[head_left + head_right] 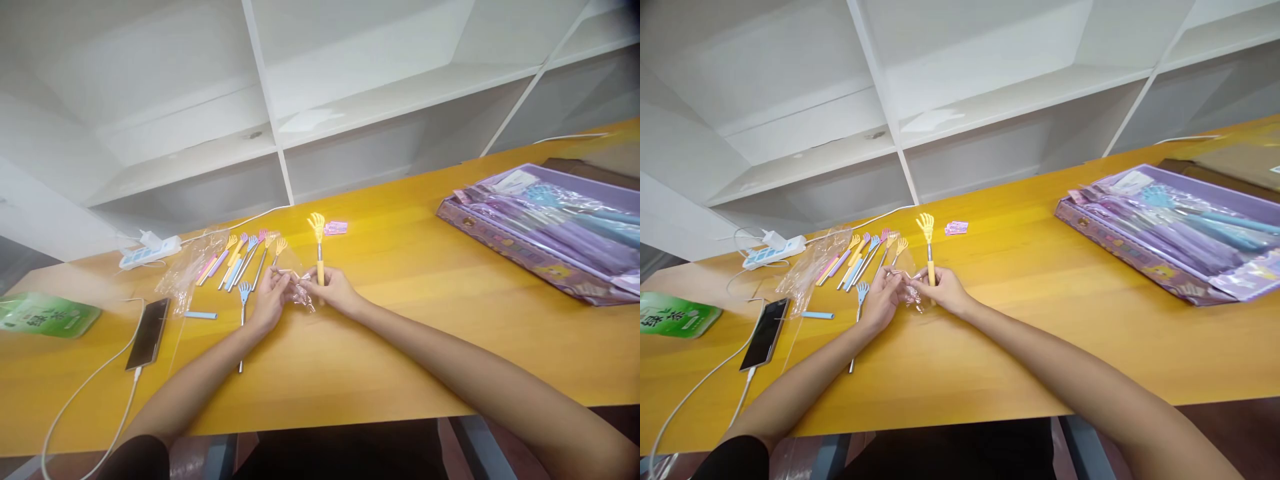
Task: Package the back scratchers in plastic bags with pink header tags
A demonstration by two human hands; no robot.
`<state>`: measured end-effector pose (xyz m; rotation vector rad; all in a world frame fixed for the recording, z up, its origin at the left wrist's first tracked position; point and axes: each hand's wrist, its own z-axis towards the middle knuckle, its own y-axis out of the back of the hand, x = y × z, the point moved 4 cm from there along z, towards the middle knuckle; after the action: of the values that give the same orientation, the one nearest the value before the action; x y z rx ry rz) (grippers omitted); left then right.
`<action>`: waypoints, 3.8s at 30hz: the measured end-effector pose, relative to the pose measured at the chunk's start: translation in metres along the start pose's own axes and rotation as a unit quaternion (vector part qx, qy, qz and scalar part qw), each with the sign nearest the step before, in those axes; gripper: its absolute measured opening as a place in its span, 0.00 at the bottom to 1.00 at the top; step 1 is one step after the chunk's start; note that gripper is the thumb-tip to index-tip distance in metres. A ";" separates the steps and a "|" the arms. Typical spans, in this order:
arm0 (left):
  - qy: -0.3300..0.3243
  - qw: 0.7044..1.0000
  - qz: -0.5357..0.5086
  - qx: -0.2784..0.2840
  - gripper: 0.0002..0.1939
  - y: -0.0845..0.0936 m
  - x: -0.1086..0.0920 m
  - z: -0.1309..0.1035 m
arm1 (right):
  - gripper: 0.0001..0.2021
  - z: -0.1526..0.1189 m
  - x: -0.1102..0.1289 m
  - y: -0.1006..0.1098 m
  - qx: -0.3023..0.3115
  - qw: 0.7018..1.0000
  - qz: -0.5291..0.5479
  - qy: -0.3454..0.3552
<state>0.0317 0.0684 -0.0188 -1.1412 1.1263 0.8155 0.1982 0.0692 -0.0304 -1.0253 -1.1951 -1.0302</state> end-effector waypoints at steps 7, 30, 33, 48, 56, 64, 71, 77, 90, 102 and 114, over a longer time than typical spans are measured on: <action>0.048 0.996 -0.009 0.068 0.30 0.009 0.008 -0.001 | 0.13 -0.023 0.039 0.001 -0.022 0.849 -0.512 0.130; 0.202 0.961 -0.015 0.189 0.15 0.001 0.022 -0.007 | 0.35 -0.028 0.037 -0.007 0.161 0.717 -0.633 0.243; 0.230 0.940 -0.011 0.252 0.15 -0.002 0.019 -0.010 | 0.36 -0.019 0.036 0.002 0.098 0.724 -0.650 0.211; 0.264 0.924 -0.109 0.255 0.38 -0.013 0.013 -0.020 | 0.18 -0.008 0.031 0.034 -0.070 0.844 -0.525 0.085; 0.169 0.968 -0.141 0.122 0.31 -0.006 0.023 -0.009 | 0.22 -0.019 0.017 0.001 0.011 0.989 -0.140 -0.052; 0.050 0.993 -0.074 0.073 0.27 0.002 0.010 -0.006 | 0.21 -0.018 -0.001 -0.008 0.077 0.983 0.017 -0.165; 0.014 0.996 -0.039 0.083 0.50 0.001 -0.008 -0.011 | 0.20 -0.011 -0.005 0.008 0.133 0.973 0.075 -0.172; 0.067 0.984 0.056 0.157 0.49 0.006 0.004 -0.014 | 0.24 -0.009 -0.008 0.017 0.196 0.952 0.096 -0.214; -0.002 0.986 0.063 0.154 0.29 0.010 0.006 -0.004 | 0.22 -0.007 0.004 0.011 0.136 0.978 0.083 -0.136; -0.036 0.989 0.078 0.124 0.28 0.013 0.005 -0.002 | 0.23 -0.006 -0.004 0.011 0.095 0.978 0.088 -0.161; -0.003 0.984 0.132 0.121 0.33 0.009 0.001 -0.006 | 0.27 -0.006 -0.004 0.010 0.070 0.984 0.067 -0.152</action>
<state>0.0221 0.0652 -0.0225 -0.7973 1.3516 0.8558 0.2090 0.0658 -0.0354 -1.1626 -1.4035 -0.6881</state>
